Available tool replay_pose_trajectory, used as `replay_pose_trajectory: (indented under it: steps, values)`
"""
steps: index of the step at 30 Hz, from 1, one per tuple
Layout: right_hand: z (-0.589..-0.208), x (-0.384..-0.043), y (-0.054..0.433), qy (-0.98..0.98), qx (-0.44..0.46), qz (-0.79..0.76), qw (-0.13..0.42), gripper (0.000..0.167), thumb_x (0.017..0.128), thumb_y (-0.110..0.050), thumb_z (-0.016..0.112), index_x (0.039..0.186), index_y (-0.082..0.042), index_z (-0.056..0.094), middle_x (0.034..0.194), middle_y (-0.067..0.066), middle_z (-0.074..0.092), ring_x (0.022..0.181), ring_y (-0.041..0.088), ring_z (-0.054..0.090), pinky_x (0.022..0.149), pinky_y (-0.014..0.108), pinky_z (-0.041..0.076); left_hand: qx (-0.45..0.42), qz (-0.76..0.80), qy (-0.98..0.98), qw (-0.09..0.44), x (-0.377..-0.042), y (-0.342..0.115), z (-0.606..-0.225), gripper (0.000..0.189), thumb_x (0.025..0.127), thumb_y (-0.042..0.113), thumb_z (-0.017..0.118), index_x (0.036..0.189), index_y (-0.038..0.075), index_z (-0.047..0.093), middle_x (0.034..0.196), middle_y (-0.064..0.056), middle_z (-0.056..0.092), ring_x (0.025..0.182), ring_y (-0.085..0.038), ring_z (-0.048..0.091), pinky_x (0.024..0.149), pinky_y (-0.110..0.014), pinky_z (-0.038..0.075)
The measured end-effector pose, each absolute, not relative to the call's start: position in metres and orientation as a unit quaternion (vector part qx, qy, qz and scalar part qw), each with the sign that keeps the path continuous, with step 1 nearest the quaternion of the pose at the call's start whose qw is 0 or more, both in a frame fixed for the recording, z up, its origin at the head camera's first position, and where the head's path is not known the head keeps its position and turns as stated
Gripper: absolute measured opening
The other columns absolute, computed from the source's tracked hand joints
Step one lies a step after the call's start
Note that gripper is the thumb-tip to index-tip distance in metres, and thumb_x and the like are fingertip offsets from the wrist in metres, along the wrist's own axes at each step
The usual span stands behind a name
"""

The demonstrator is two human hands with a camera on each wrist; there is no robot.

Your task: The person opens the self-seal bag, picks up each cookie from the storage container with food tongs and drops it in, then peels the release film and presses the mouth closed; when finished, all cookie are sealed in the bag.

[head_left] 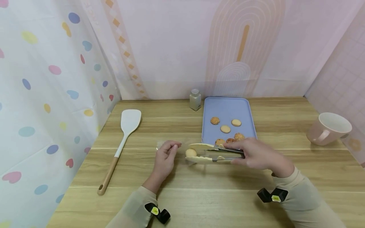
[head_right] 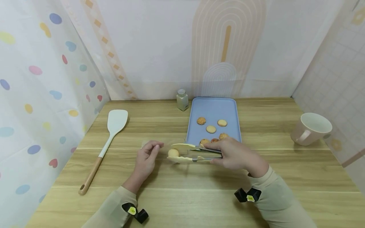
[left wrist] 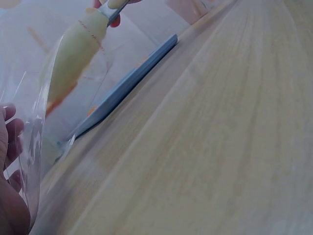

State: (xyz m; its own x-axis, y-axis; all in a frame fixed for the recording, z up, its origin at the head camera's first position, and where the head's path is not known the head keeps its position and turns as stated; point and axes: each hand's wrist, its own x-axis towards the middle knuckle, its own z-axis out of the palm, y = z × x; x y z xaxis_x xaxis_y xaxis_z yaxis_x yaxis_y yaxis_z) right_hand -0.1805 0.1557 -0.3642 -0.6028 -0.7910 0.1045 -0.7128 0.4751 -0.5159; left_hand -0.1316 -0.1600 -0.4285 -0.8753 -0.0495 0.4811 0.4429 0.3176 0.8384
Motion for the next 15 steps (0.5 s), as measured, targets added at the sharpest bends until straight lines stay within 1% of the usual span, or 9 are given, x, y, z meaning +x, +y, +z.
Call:
replay_pose_trajectory:
  steps: [2,3,5,6,9,11,15]
  values:
    - [-0.368,-0.179,0.151,0.857,-0.442,-0.255,0.078,0.047,0.086,-0.021,0.073,0.128,-0.006,0.061,0.09,0.0,0.067,0.044,-0.004,0.033,0.044,0.02,0.037,-0.143,-0.566,-0.781,0.222,-0.132,-0.16,-0.429,0.014,0.095,-0.007,0.05,0.097,-0.01,0.064,0.098,-0.021,0.066,0.098,-0.027,0.061,0.088,-0.02,0.046]
    - [-0.369,-0.179,0.148,0.857,-0.443,-0.252,0.079,0.046,0.086,-0.021,0.073,0.128,-0.007,0.061,0.096,0.0,0.068,0.045,-0.004,0.034,0.045,0.02,0.037,-0.152,-0.563,-0.78,0.226,-0.132,-0.16,-0.43,0.014,0.095,-0.008,0.05,0.097,-0.01,0.064,0.097,-0.021,0.066,0.097,-0.027,0.06,0.089,-0.02,0.045]
    - [-0.372,-0.178,0.144,0.858,-0.443,-0.248,0.082,0.047,0.085,-0.02,0.073,0.129,-0.007,0.061,0.094,0.0,0.068,0.043,-0.004,0.033,0.045,0.02,0.037,-0.173,-0.554,-0.779,0.237,-0.132,-0.16,-0.431,0.014,0.094,-0.011,0.05,0.095,-0.011,0.064,0.096,-0.021,0.066,0.096,-0.029,0.06,0.089,-0.021,0.045]
    - [-0.373,-0.178,0.143,0.858,-0.443,-0.247,0.082,0.047,0.085,-0.019,0.073,0.129,-0.006,0.061,0.096,0.001,0.068,0.043,-0.004,0.033,0.045,0.02,0.037,-0.184,-0.55,-0.778,0.243,-0.133,-0.159,-0.431,0.013,0.093,-0.012,0.051,0.094,-0.011,0.064,0.095,-0.022,0.065,0.095,-0.03,0.06,0.09,-0.022,0.045]
    - [-0.376,-0.177,0.139,0.863,-0.438,-0.238,0.078,0.049,0.085,-0.02,0.073,0.13,-0.007,0.06,0.086,-0.004,0.066,0.041,-0.004,0.031,0.045,0.02,0.036,-0.208,-0.532,-0.78,0.258,-0.133,-0.158,-0.431,0.014,0.09,-0.015,0.051,0.093,-0.01,0.064,0.093,-0.021,0.065,0.092,-0.032,0.06,0.089,-0.023,0.045]
    - [-0.378,-0.177,0.137,0.867,-0.432,-0.235,0.08,0.049,0.085,-0.02,0.073,0.13,-0.008,0.06,0.076,-0.008,0.061,0.039,-0.004,0.03,0.043,0.02,0.036,-0.22,-0.521,-0.782,0.261,-0.133,-0.157,-0.43,0.014,0.089,-0.017,0.052,0.092,-0.01,0.064,0.092,-0.021,0.065,0.091,-0.033,0.06,0.088,-0.025,0.046]
    - [-0.38,-0.178,0.135,0.872,-0.424,-0.23,0.083,0.05,0.084,-0.022,0.073,0.13,-0.007,0.06,0.067,-0.012,0.054,0.039,-0.004,0.027,0.043,0.02,0.034,-0.228,-0.512,-0.789,0.253,-0.131,-0.156,-0.429,0.015,0.088,-0.017,0.053,0.092,-0.009,0.064,0.092,-0.02,0.065,0.09,-0.035,0.06,0.086,-0.027,0.047]
